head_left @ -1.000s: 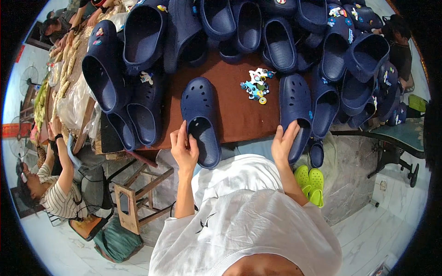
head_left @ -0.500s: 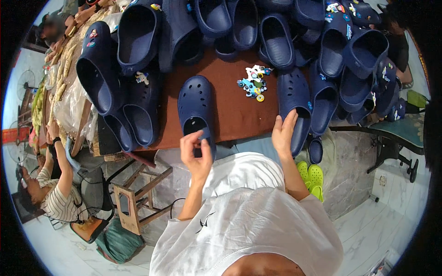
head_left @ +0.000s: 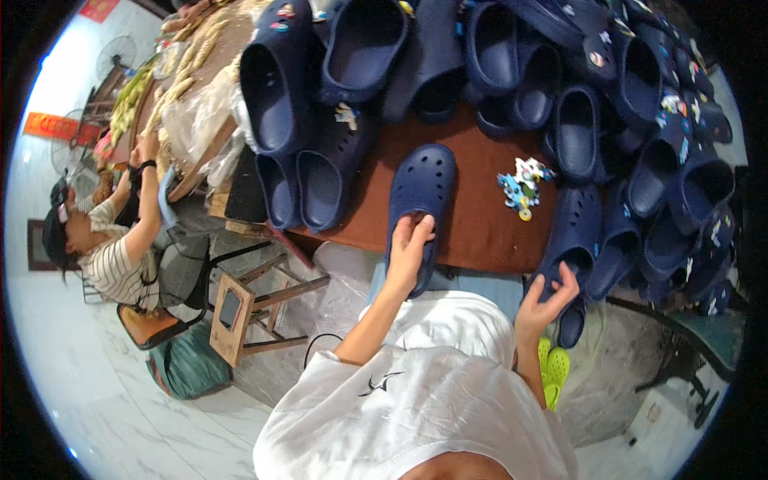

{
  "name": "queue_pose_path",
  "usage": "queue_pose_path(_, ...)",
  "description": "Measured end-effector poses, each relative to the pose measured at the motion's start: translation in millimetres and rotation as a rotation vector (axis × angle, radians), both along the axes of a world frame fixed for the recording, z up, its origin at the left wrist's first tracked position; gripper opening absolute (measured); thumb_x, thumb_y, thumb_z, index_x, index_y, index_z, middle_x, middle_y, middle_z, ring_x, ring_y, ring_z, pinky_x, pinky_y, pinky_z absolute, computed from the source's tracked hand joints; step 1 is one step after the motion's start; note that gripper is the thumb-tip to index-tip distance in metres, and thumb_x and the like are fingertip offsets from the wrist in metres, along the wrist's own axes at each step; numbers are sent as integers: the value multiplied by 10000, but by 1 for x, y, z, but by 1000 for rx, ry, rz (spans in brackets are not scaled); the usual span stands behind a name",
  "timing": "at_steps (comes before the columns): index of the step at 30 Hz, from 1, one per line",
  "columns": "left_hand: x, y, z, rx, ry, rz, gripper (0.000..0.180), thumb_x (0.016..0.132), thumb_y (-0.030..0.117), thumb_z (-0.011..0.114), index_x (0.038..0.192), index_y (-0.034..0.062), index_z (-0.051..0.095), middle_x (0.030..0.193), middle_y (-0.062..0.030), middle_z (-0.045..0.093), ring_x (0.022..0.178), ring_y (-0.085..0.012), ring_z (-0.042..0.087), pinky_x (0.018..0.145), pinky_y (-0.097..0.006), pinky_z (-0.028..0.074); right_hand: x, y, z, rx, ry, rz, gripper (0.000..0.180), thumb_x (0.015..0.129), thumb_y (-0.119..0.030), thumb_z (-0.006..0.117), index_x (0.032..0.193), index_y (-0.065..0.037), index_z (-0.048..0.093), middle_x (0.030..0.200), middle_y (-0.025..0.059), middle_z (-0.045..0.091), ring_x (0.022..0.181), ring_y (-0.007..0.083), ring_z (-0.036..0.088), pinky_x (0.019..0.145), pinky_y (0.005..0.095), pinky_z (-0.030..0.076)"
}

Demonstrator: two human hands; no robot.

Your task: Attaching decorative plastic charms to the holes of blue foam clogs.

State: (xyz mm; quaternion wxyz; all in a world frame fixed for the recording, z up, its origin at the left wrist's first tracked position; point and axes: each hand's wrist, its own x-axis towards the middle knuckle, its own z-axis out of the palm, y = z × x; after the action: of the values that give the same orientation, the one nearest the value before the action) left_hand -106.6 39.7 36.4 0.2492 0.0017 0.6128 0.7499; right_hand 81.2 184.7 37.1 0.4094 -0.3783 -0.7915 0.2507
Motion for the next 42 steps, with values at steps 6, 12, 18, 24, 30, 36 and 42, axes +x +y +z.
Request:
queue_pose_path(6, -12, 3, -3, 85, -126, -75, 318, 979, 347, 542, 901, 41, 580, 897, -25, 596, 844, -117, 565, 803, -281, 442, -26, -24, 13, -217, -12, 419, 266, 853, 13, 577, 1117, -13, 590, 1087, 167, 545, 988, 295, 547, 819, 352, 476)
queue_pose_path(12, -2, -7, 15, -291, 189, -322, 337, 964, 296, 568, 1063, -22, 616, 945, -80, 653, 873, -146, 607, 788, -300, 482, -77, -52, -7, -391, -144, 741, 659, 836, -172, 684, 1368, 40, 358, 1217, 231, 457, 1079, 374, 513, 934, 437, 424)
queue_pose_path(18, -48, -25, 83, -472, 894, 145, 123, 838, 73, 677, 948, 18, 674, 881, -65, 667, 727, -113, 614, 642, -244, 491, -89, -58, -15, -421, -245, 689, 623, 860, -191, 619, 1355, 76, 348, 1181, 255, 488, 1065, 395, 527, 921, 446, 429)
queue_pose_path(24, -157, -43, 106, -970, 1355, 626, 534, 779, 269, 754, 1256, 88, 596, 1162, -177, 584, 1091, -356, 533, 961, -446, 397, -80, -53, -32, -276, -317, 557, 494, 893, -114, 485, 1308, 120, 355, 1126, 336, 519, 1033, 491, 529, 897, 509, 427)
queue_pose_path(30, -183, -52, 89, -1105, 1380, 621, 400, 720, 211, 762, 1095, 90, 693, 927, -100, 618, 855, -277, 602, 781, -399, 426, -62, -39, -33, -317, -211, 552, 371, 892, -104, 471, 1173, 128, 400, 999, 356, 536, 943, 515, 528, 832, 534, 413)
queue_pose_path(36, -113, -79, 84, -760, 1325, 648, 325, 736, 85, 750, 1055, 50, 706, 815, -113, 594, 727, -286, 611, 657, -379, 456, -37, -32, -39, -204, -215, 377, 433, 917, -103, 435, 1250, 162, 354, 1042, 397, 522, 960, 534, 518, 848, 525, 410)
queue_pose_path(42, 27, -113, 53, -838, 1216, 445, 362, 773, 23, 733, 1121, -11, 640, 956, -104, 579, 858, -240, 527, 722, -331, 393, -30, -23, -33, -238, -253, 325, 414, 889, -78, 442, 1238, 133, 375, 1041, 384, 527, 971, 528, 520, 867, 519, 410)
